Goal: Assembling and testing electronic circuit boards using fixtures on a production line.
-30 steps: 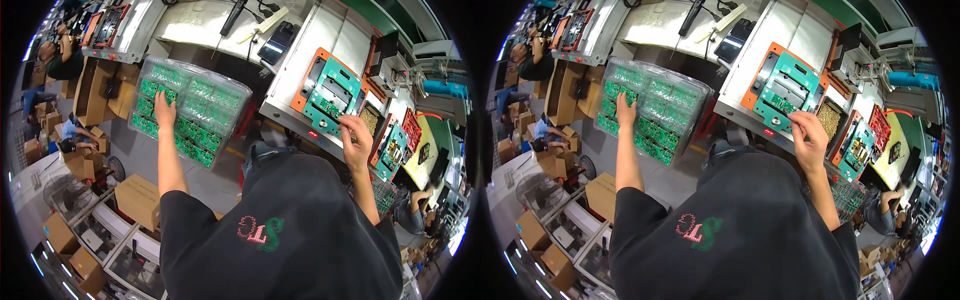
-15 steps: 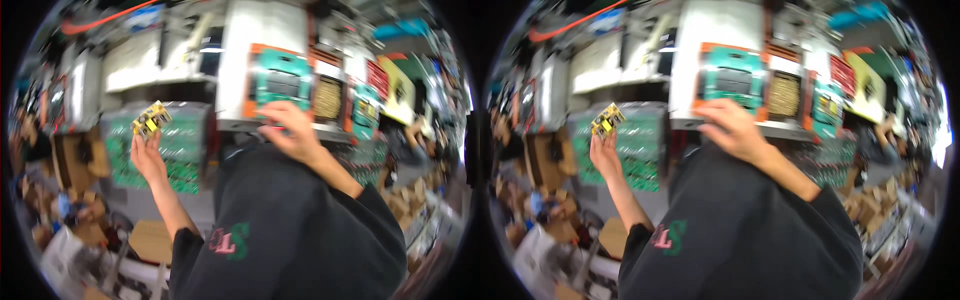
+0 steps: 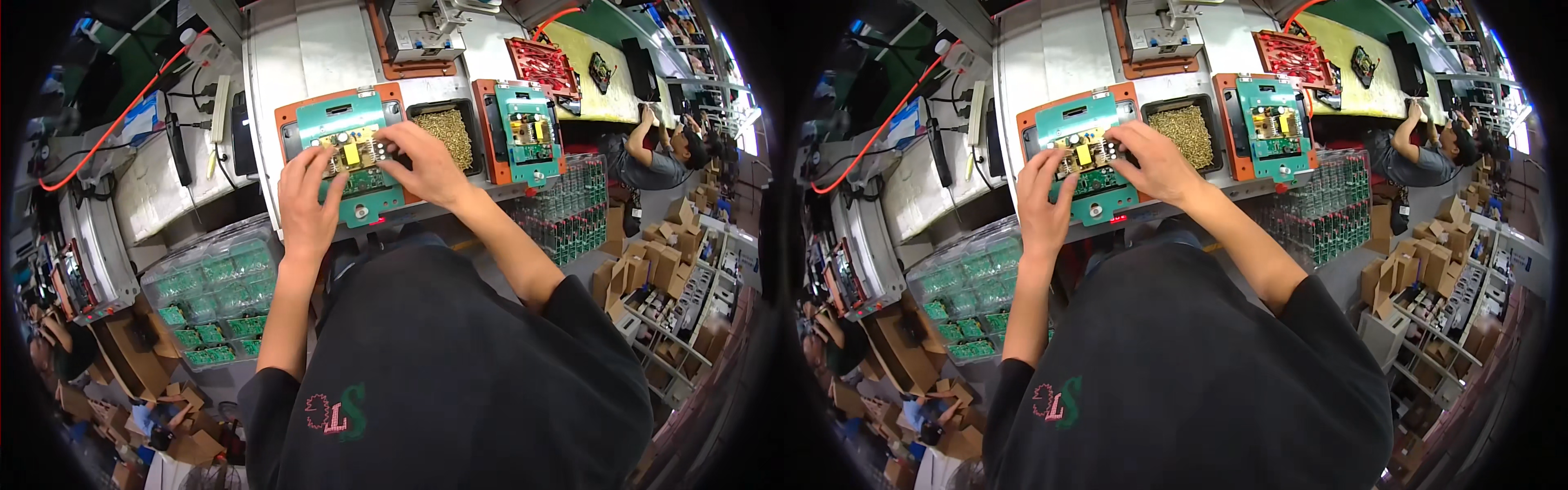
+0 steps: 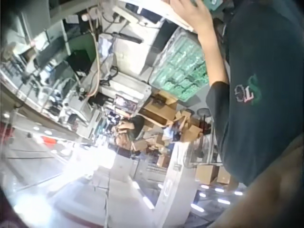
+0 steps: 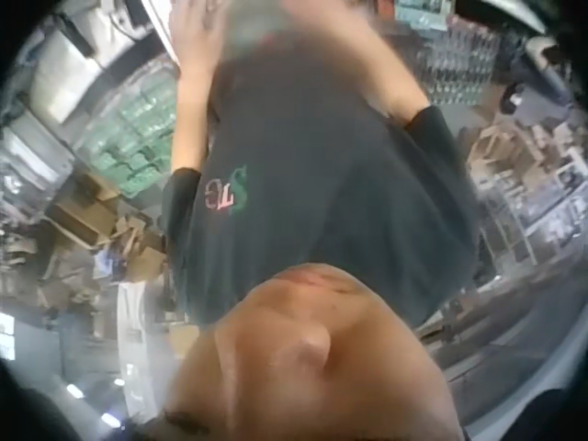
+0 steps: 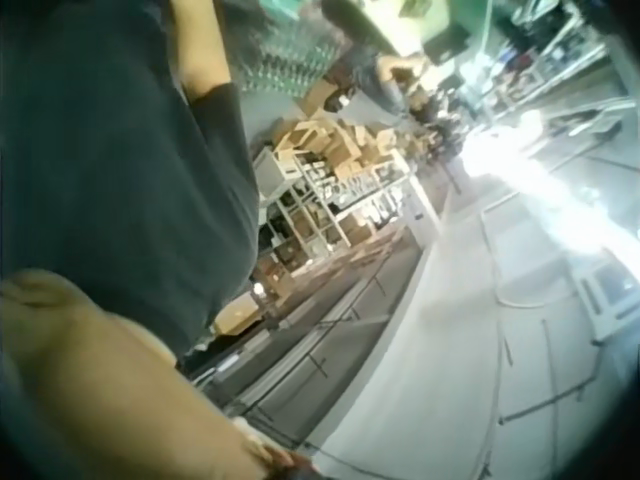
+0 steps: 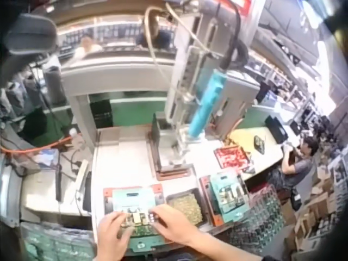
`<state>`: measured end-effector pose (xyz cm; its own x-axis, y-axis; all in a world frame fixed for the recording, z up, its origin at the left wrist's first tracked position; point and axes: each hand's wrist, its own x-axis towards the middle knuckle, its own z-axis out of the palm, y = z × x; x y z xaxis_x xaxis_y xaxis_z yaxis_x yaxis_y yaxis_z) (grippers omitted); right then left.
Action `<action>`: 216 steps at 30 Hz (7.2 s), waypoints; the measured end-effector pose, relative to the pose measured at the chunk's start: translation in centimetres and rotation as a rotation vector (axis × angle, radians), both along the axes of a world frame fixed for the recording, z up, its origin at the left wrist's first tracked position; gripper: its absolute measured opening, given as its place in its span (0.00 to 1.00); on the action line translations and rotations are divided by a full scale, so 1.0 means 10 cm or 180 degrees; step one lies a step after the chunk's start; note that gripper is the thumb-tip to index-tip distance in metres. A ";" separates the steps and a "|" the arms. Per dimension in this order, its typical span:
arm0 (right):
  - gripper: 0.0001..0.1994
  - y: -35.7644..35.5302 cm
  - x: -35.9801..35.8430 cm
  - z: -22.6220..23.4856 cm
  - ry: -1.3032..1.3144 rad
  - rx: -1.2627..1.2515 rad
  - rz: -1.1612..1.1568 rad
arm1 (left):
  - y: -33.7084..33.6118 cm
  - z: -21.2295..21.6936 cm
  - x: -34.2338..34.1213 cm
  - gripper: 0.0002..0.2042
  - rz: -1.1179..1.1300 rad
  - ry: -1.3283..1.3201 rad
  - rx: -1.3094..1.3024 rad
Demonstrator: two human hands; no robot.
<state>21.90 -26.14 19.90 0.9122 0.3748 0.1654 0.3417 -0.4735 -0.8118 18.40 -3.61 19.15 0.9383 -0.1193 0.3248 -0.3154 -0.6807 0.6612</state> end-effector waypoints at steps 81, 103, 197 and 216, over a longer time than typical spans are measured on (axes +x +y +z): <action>0.09 -3.75 2.04 -0.35 -0.1257 -0.1682 -0.0668 | -0.95 -0.09 -1.29 0.12 0.2241 0.0035 -0.1030; 0.16 -4.38 2.00 0.07 -0.1283 0.0012 -0.1503 | -0.67 0.12 -1.01 0.07 0.2155 -0.0298 -0.0564; 0.16 -2.98 0.61 1.03 0.0308 -0.1774 -0.0356 | -0.50 -0.11 -0.76 0.10 0.2088 -0.0298 -0.1025; 0.20 -7.15 1.24 -0.04 0.0453 -0.3305 -0.2989 | -0.60 -0.03 -0.94 0.12 0.2077 -0.0123 -0.0372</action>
